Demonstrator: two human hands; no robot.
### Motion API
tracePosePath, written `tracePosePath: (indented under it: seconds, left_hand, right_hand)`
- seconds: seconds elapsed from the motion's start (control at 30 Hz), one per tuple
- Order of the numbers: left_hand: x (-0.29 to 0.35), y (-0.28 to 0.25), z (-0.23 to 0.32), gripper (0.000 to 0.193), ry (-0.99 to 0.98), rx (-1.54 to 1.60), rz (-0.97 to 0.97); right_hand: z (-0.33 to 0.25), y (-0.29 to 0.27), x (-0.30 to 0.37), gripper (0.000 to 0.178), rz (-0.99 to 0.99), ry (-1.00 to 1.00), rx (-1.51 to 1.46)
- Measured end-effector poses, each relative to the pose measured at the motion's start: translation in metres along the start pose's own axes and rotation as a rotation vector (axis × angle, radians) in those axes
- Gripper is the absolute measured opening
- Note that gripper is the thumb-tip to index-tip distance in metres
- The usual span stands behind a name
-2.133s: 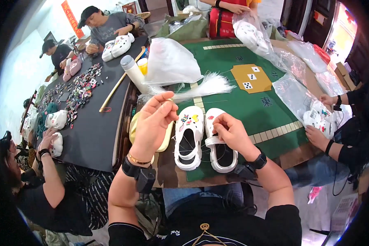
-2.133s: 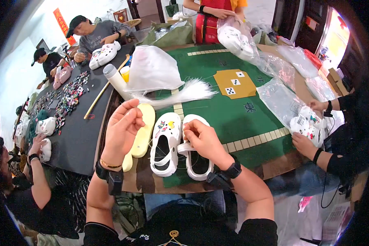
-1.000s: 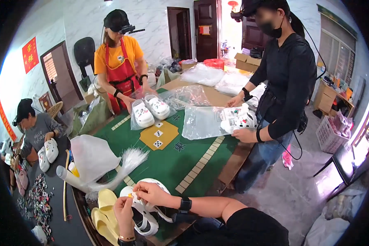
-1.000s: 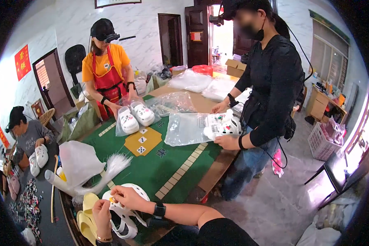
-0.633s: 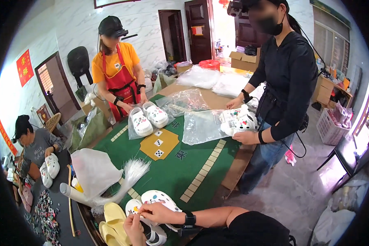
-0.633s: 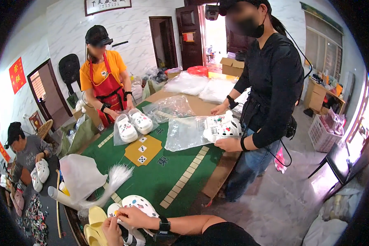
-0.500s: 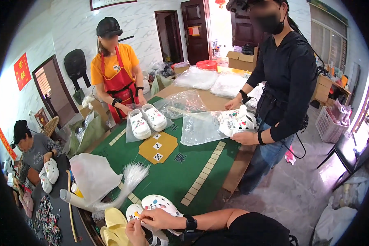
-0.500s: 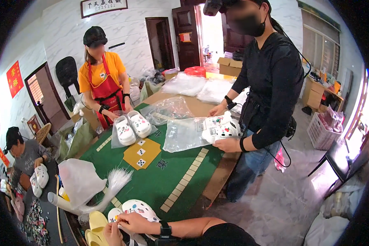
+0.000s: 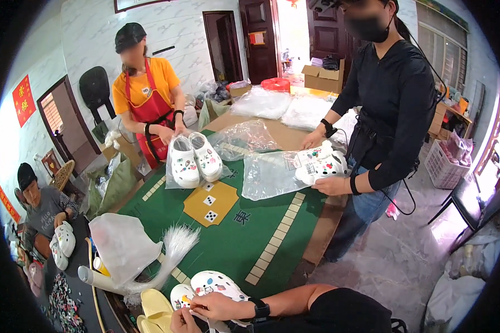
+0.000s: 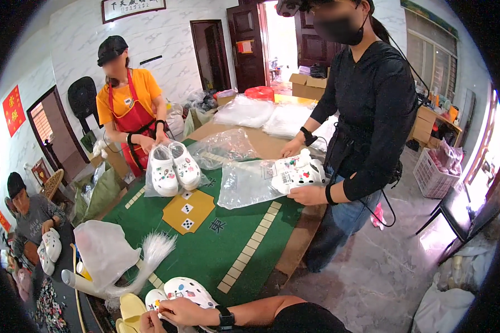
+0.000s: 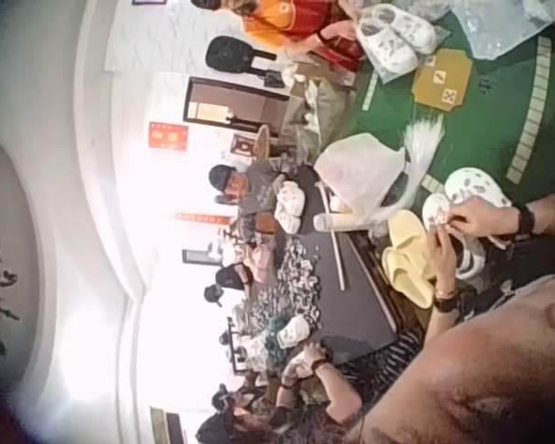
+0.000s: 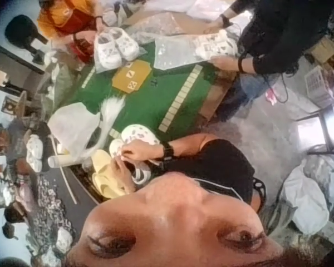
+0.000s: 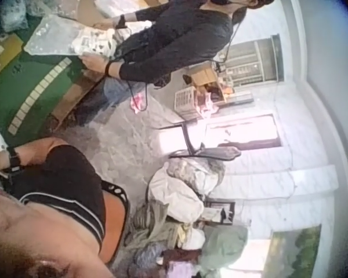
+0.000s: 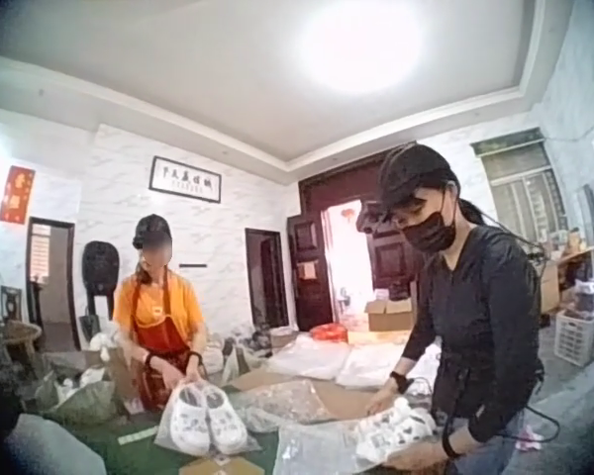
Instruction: Working on footwear production line, attaching accessories and packaging shoes.
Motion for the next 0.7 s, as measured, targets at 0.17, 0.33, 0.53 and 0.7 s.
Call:
tracePosePath:
  seconds: [0.17,0.33,0.53,0.7]
  left_hand:
    - [0.001,-0.001,0.0,0.023,0.125,-0.087,0.0]
    - [0.008,-0.007,-0.004,0.024,0.066,-0.121,0.068]
    - [0.01,-0.008,-0.001,0.011,0.171,-0.117,0.22]
    - [0.004,-0.004,0.017,0.008,0.142,-0.027,0.204]
  right_hand:
    - [-0.003,-0.002,0.002,0.016,-0.016,0.026,-0.012]
    - [-0.004,-0.002,0.007,0.016,-0.01,0.041,-0.076]
    - [-0.002,-0.007,0.006,0.016,-0.009,0.082,-0.024]
    - [-0.004,-0.013,0.001,0.015,0.014,0.133,-0.08]
Point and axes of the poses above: each hand's wrist, its own x-axis away from the middle knuckle, its own y-axis out of the palm, z = x × y, the point moved 10 cm from there along -x, towards the middle knuckle, and after that the axes turned 9 degrees about x, right-handed, at the moved point
